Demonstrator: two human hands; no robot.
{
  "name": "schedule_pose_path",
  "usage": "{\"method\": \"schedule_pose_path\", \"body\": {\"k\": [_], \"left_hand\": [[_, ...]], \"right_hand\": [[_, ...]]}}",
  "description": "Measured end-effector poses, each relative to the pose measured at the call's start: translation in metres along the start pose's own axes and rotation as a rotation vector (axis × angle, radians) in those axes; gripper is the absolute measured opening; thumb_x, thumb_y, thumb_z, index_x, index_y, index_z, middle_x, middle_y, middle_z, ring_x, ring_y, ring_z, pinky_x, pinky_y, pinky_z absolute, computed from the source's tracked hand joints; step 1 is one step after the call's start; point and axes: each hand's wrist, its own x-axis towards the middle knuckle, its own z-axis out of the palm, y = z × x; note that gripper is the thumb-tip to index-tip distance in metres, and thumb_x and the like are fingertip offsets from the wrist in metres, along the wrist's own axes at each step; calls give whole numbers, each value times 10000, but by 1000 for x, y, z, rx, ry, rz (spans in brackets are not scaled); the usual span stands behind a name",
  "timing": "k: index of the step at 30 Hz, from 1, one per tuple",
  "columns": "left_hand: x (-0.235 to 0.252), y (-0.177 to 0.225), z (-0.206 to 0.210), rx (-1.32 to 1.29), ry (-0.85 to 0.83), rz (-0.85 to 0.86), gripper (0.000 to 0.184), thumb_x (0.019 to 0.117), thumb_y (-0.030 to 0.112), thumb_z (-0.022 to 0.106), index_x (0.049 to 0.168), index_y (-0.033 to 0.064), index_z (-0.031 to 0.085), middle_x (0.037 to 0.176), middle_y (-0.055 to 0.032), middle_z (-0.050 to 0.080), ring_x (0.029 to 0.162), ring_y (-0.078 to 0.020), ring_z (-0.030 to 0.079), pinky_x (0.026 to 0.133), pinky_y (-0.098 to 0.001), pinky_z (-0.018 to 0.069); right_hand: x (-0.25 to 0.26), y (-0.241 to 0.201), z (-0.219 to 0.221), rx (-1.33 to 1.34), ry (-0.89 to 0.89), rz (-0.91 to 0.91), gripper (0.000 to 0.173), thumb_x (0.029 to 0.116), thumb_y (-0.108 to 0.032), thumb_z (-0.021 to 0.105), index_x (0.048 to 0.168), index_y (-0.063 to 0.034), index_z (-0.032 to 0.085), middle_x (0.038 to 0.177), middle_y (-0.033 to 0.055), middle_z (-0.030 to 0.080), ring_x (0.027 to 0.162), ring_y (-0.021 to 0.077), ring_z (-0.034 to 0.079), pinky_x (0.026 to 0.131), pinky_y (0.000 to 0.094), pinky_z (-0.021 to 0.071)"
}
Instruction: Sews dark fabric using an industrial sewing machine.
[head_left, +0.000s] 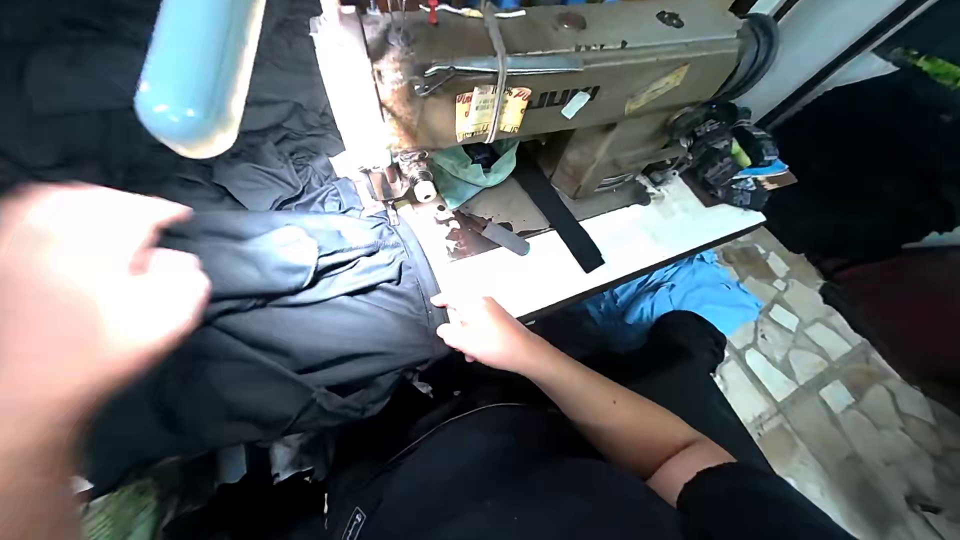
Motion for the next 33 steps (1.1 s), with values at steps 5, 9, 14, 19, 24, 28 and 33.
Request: {"method": "schedule_pose_path", "body": {"k": [5,9,14,19,24,28,33], "left_hand": [[-35,115,136,-294,-113,300,341,851,333,717,995,24,734,1079,-229,706,1048,-443,688,881,-636,537],[-47,121,146,-375,56,178,226,908,170,550,890,16,714,968,-180,727,981,-361,713,876,-507,555],[-40,118,121,-503,159,102,229,940,182,510,925,46,694,957,-124,741,1009,-218,696,936,-309,514],[-38,111,118,-635,203,84,207,952,171,518,943,39,677,945,-120,730,993,-143,679,915,-216,503],[-28,104,114,-715,142,149,237,979,153,487,929,24,680,914,-122,716,932,-134,672,859,-209,506],[16,81,104,-464,64,155,379,1002,230,442,781,56,697,794,-72,669,821,-197,677,723,-372,544],[66,51,136,-145,-257,-43,373,1014,269,512,1170,12,733,1136,-304,638,1087,-508,619,829,-656,496]], "right_hand": [[21,1,-27,-211,-20,-165,252,1026,-59,517,1120,8,741,976,162,720,919,255,672,853,442,530],[61,1,-41,-359,227,-267,253,1019,-89,573,1215,9,700,1212,220,676,1149,351,650,1008,510,507],[93,-6,-36,-509,293,-421,257,991,-80,576,1189,-22,729,1190,204,680,1180,352,622,1039,479,487],[69,15,-19,-339,474,-967,116,835,-19,619,821,-1,732,900,145,705,935,255,679,850,361,558],[71,20,-22,-541,434,-906,205,876,-45,579,952,-21,768,1046,163,734,1041,317,695,869,476,547],[72,28,-19,-591,417,-917,150,899,-48,608,902,-48,758,1048,138,753,1026,295,709,868,480,542],[72,41,-12,-569,424,-866,174,909,-38,592,900,-47,766,1100,137,754,1087,300,702,962,496,529]]}}
